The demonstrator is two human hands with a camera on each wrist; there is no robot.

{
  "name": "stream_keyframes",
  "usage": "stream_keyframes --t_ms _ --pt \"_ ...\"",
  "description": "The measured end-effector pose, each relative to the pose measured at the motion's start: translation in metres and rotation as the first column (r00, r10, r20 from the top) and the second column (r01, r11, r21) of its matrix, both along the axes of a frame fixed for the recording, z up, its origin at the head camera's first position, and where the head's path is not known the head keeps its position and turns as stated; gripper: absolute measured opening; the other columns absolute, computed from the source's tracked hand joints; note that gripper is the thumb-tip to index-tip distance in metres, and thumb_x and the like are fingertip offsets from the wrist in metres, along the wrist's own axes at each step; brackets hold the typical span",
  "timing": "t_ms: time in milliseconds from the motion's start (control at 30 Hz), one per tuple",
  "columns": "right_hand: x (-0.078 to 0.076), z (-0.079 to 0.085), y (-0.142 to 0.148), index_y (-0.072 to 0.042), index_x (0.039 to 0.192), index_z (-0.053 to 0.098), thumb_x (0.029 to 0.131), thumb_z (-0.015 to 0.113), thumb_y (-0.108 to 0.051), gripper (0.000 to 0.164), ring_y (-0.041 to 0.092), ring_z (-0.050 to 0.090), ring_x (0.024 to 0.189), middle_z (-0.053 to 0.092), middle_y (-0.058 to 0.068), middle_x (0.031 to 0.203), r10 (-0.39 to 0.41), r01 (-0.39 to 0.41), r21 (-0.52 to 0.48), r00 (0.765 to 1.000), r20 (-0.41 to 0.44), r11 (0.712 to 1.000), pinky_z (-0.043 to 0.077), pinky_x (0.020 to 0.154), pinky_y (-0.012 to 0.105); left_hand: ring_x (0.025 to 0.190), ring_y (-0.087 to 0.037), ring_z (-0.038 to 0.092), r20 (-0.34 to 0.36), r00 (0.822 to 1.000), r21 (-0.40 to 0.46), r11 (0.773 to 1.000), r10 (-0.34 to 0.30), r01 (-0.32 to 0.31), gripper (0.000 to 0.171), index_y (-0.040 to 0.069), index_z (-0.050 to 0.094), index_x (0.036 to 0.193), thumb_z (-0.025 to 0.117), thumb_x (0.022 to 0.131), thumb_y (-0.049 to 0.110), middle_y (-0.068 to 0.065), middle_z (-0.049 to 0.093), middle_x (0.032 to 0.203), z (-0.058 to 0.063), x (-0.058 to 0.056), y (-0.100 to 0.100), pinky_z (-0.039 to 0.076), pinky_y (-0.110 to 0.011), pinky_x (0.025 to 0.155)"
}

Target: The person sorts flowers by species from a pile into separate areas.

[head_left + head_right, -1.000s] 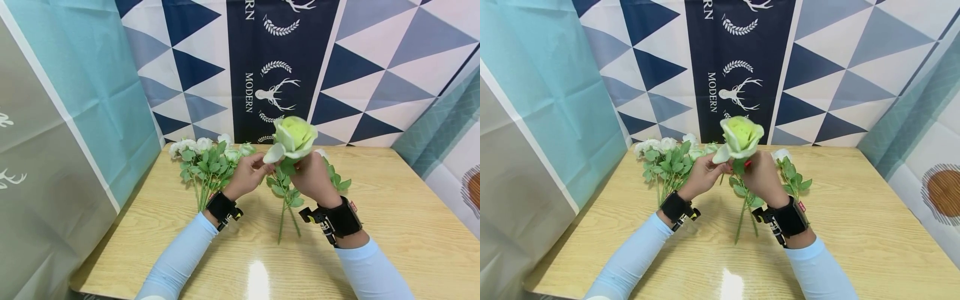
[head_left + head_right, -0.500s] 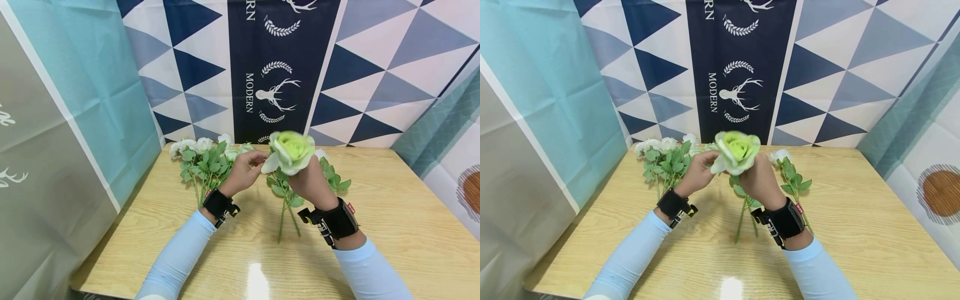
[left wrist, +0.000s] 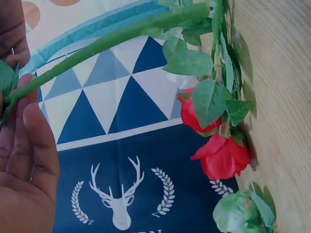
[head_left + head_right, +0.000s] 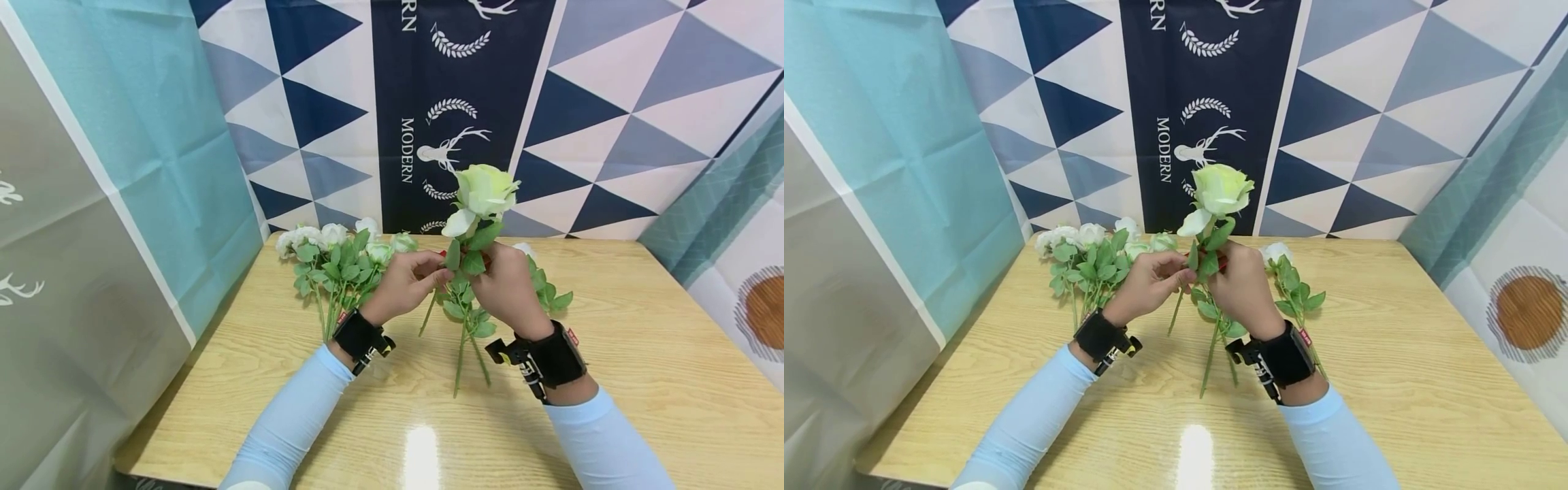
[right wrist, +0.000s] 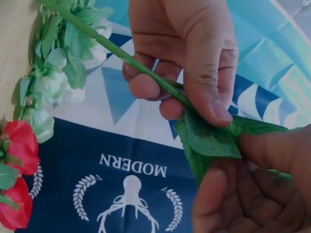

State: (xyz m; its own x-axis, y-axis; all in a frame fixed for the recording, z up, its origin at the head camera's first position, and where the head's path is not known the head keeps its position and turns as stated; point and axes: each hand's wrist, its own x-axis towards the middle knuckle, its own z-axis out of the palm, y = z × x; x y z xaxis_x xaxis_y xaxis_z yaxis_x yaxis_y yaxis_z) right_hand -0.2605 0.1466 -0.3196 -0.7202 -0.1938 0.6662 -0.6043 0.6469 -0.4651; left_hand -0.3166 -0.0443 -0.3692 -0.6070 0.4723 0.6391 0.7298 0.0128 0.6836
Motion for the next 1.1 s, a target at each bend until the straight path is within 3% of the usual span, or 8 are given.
stream_keyframes --t_ms 200,367,433,567,733,833,933,1100 --pt "0.002 0.007 0.005 0.001 0.109 0.071 0.101 0.061 -0.007 0.015 0.014 0.043 0.048 0.054 0.006 0.066 0.023 -0.022 -0.021 0.998 0.051 1.000 0.035 0.052 0.030 0.069 -0.011 0.069 -0.025 0.999 -0.065 0.997 0.042 -0.044 0.024 -0.001 0.072 0.118 0.071 0.097 0.011 -0.008 0.075 0.086 0.002 0.001 0.001 0.055 -0.028 0.063" --pt "0.002 0.019 0.020 0.003 0.115 0.068 0.104 0.055 -0.009 0.021 0.030 0.067 0.079 0.071 0.020 0.099 -0.001 0.004 -0.030 0.995 0.100 1.000 0.052 0.069 0.042 0.069 -0.008 0.068 -0.058 0.994 -0.095 0.991 0.088 -0.093 0.024 -0.002 0.072 0.117 0.070 0.099 0.015 -0.007 0.075 0.087 0.009 -0.004 -0.008 0.055 -0.027 0.063" --pt "0.001 0.024 0.030 0.003 0.112 0.067 0.105 0.052 -0.011 0.021 0.033 0.068 0.088 0.070 0.021 0.106 -0.031 0.032 -0.007 0.993 0.116 0.999 0.052 0.075 0.047 0.066 -0.010 0.067 -0.061 0.992 -0.093 0.989 0.112 -0.118 0.019 -0.001 0.074 0.110 0.069 0.100 0.015 -0.005 0.074 0.083 0.013 -0.007 -0.014 0.054 -0.028 0.060" --pt "-0.001 0.033 0.056 0.003 0.108 0.064 0.107 0.048 -0.015 0.024 0.037 0.064 0.092 0.067 0.022 0.104 -0.105 0.097 0.060 0.984 0.145 0.993 0.049 0.077 0.050 0.062 -0.014 0.066 -0.072 0.981 -0.093 0.978 0.182 -0.189 0.017 0.001 0.076 0.102 0.069 0.101 0.016 -0.002 0.072 0.077 0.020 -0.013 -0.032 0.052 -0.028 0.056" --pt "-0.006 0.038 0.097 0.006 0.113 0.062 0.108 0.042 -0.015 0.030 0.042 0.062 0.082 0.065 0.031 0.104 -0.247 0.228 0.144 0.959 0.137 0.963 0.045 0.066 0.049 0.060 -0.015 0.064 -0.097 0.949 -0.121 0.943 0.299 -0.309 0.019 0.003 0.076 0.099 0.068 0.102 0.020 -0.007 0.070 0.073 0.030 -0.020 -0.059 0.049 -0.028 0.057" --pt "-0.009 0.038 0.123 0.007 0.115 0.062 0.107 0.041 -0.012 0.030 0.043 0.059 0.072 0.066 0.033 0.098 -0.361 0.340 0.175 0.927 0.103 0.924 0.042 0.059 0.052 0.060 -0.014 0.063 -0.093 0.931 -0.139 0.922 0.352 -0.362 0.020 0.004 0.075 0.097 0.068 0.102 0.022 -0.010 0.069 0.072 0.033 -0.023 -0.073 0.048 -0.029 0.058" --pt "-0.012 0.035 0.145 0.008 0.115 0.063 0.105 0.043 -0.011 0.029 0.051 0.058 0.075 0.065 0.035 0.099 -0.460 0.436 0.186 0.880 0.114 0.880 0.043 0.062 0.061 0.061 -0.014 0.064 -0.069 0.921 -0.154 0.908 0.383 -0.389 0.020 0.006 0.076 0.098 0.067 0.102 0.023 -0.011 0.069 0.073 0.034 -0.026 -0.085 0.047 -0.030 0.058" --pt "-0.018 0.029 0.181 0.007 0.115 0.066 0.100 0.040 -0.012 0.036 0.060 0.055 0.089 0.062 0.038 0.103 -0.599 0.562 0.211 0.768 0.225 0.800 0.042 0.064 0.068 0.061 -0.016 0.062 -0.046 0.905 -0.203 0.883 0.422 -0.422 0.021 0.007 0.076 0.098 0.066 0.103 0.025 -0.007 0.068 0.072 0.033 -0.029 -0.097 0.046 -0.033 0.059"
